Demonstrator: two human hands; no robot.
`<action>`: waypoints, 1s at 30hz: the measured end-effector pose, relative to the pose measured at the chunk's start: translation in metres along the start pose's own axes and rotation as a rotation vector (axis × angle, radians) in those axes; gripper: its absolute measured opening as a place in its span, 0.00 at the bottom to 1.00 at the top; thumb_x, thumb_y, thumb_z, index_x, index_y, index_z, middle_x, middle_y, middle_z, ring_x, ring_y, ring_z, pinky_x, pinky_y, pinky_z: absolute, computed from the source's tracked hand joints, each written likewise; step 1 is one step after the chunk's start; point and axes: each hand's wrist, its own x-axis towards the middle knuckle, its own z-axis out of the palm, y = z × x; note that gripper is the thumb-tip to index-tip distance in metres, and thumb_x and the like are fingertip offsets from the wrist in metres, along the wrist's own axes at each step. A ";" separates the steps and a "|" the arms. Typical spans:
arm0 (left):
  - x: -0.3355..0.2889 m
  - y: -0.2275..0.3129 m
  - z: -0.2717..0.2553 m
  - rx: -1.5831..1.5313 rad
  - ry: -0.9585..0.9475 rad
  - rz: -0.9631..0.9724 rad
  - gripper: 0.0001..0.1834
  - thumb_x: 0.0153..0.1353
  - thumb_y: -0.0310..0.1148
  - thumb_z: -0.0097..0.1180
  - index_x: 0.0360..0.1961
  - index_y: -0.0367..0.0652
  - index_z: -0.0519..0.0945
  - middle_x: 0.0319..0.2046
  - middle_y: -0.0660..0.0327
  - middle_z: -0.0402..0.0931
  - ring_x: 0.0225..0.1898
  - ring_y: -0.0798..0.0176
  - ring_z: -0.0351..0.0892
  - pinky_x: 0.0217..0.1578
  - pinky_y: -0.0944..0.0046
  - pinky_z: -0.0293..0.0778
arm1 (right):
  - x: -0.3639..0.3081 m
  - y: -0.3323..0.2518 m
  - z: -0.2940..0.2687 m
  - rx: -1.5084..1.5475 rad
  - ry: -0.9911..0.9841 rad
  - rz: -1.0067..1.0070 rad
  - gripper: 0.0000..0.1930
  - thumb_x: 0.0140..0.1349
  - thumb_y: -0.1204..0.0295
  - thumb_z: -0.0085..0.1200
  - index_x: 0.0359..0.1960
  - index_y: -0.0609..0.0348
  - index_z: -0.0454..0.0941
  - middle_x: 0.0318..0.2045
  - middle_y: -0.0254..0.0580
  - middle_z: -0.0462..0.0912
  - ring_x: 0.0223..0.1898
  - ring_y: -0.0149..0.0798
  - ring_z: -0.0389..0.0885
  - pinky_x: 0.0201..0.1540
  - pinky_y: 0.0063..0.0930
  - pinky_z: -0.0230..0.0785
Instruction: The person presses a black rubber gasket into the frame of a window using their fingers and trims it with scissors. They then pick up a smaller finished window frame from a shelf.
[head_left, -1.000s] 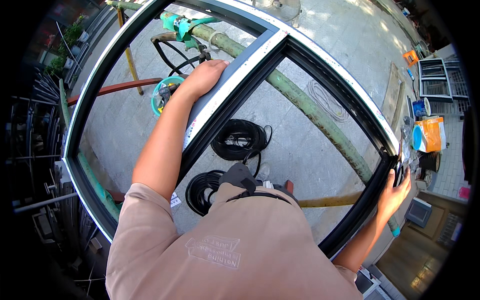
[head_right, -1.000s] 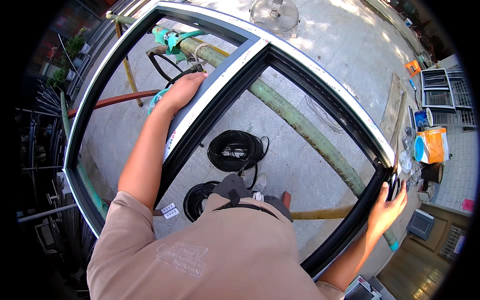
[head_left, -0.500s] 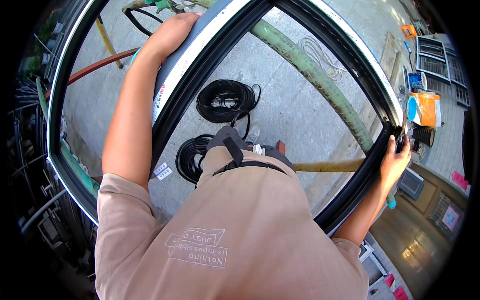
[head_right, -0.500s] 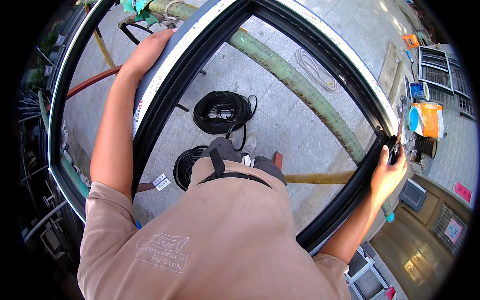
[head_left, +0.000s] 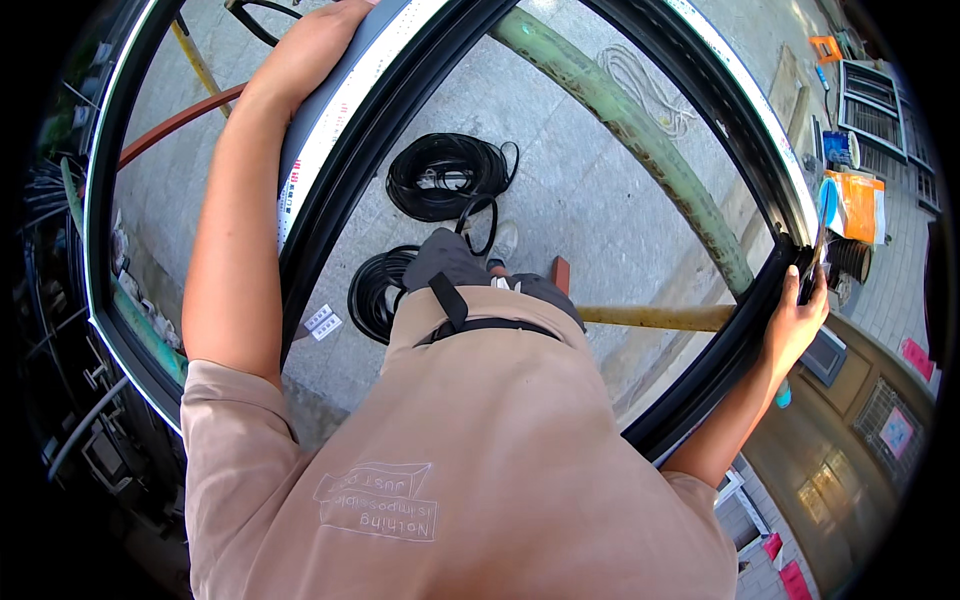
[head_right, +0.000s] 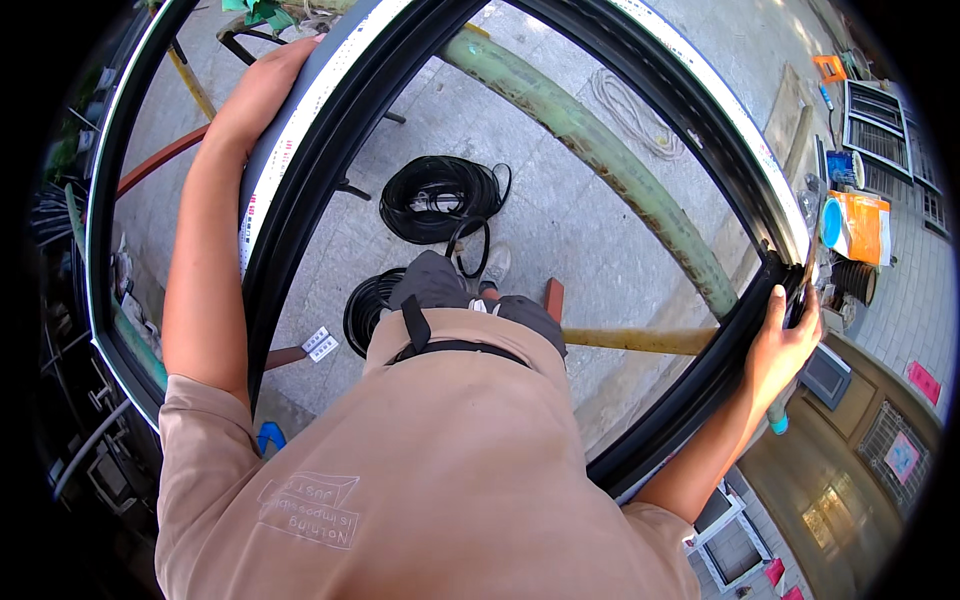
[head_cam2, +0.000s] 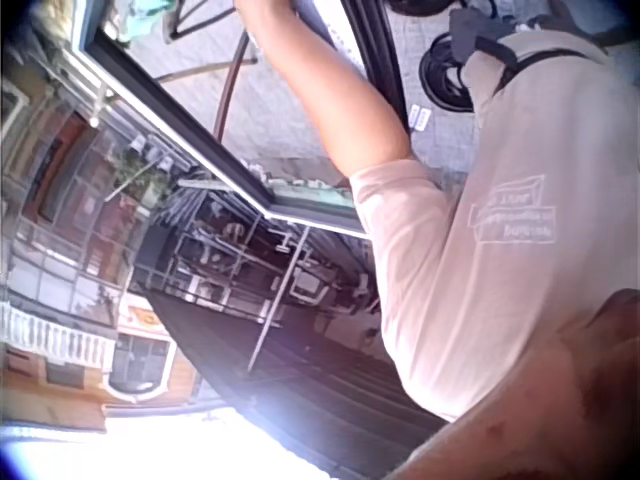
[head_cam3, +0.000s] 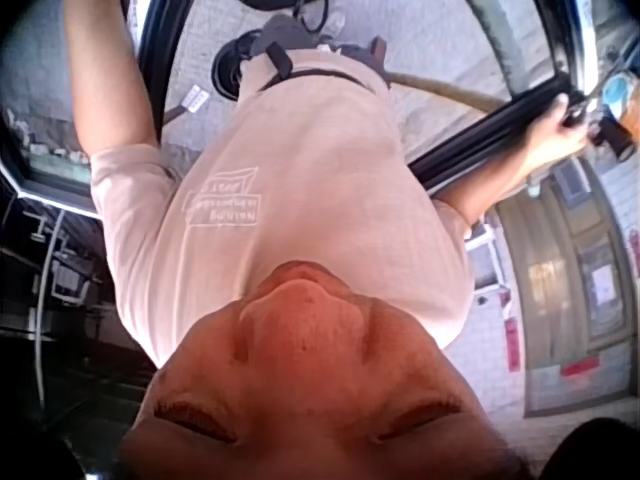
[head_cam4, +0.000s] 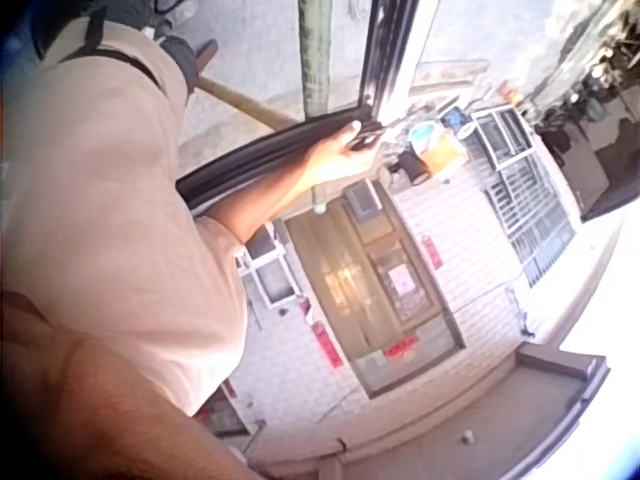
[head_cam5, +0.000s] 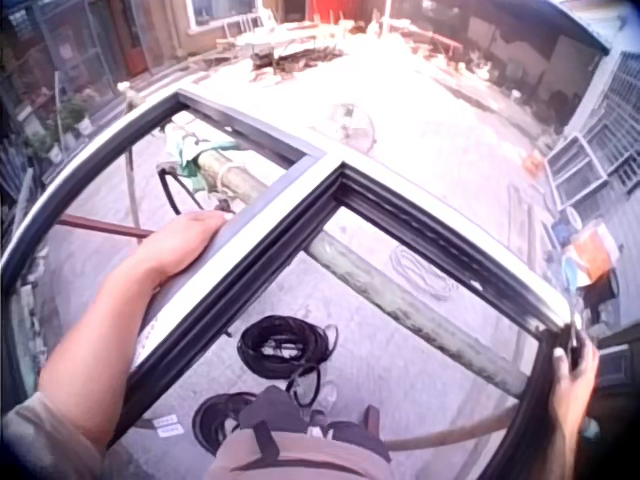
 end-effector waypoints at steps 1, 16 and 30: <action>0.002 0.000 -0.003 -0.005 -0.039 -0.074 0.32 0.77 0.56 0.50 0.70 0.45 0.82 0.61 0.50 0.85 0.53 0.61 0.88 0.57 0.64 0.79 | 0.000 0.000 0.000 -0.005 0.002 0.002 0.33 0.71 0.52 0.66 0.70 0.61 0.77 0.65 0.62 0.79 0.69 0.60 0.74 0.73 0.49 0.64; 0.001 -0.011 -0.005 0.100 -0.102 -0.015 0.38 0.76 0.63 0.50 0.69 0.42 0.83 0.55 0.45 0.88 0.47 0.55 0.91 0.50 0.60 0.83 | -0.011 -0.021 -0.005 -0.040 -0.045 0.031 0.33 0.72 0.52 0.66 0.73 0.57 0.76 0.69 0.59 0.75 0.72 0.57 0.71 0.76 0.47 0.61; -0.013 0.031 -0.001 0.129 -0.139 -0.106 0.36 0.80 0.59 0.44 0.57 0.34 0.86 0.53 0.43 0.88 0.57 0.49 0.86 0.62 0.54 0.74 | 0.004 -0.018 -0.001 -0.003 -0.029 0.205 0.31 0.73 0.49 0.65 0.68 0.58 0.81 0.66 0.55 0.78 0.68 0.52 0.77 0.73 0.45 0.66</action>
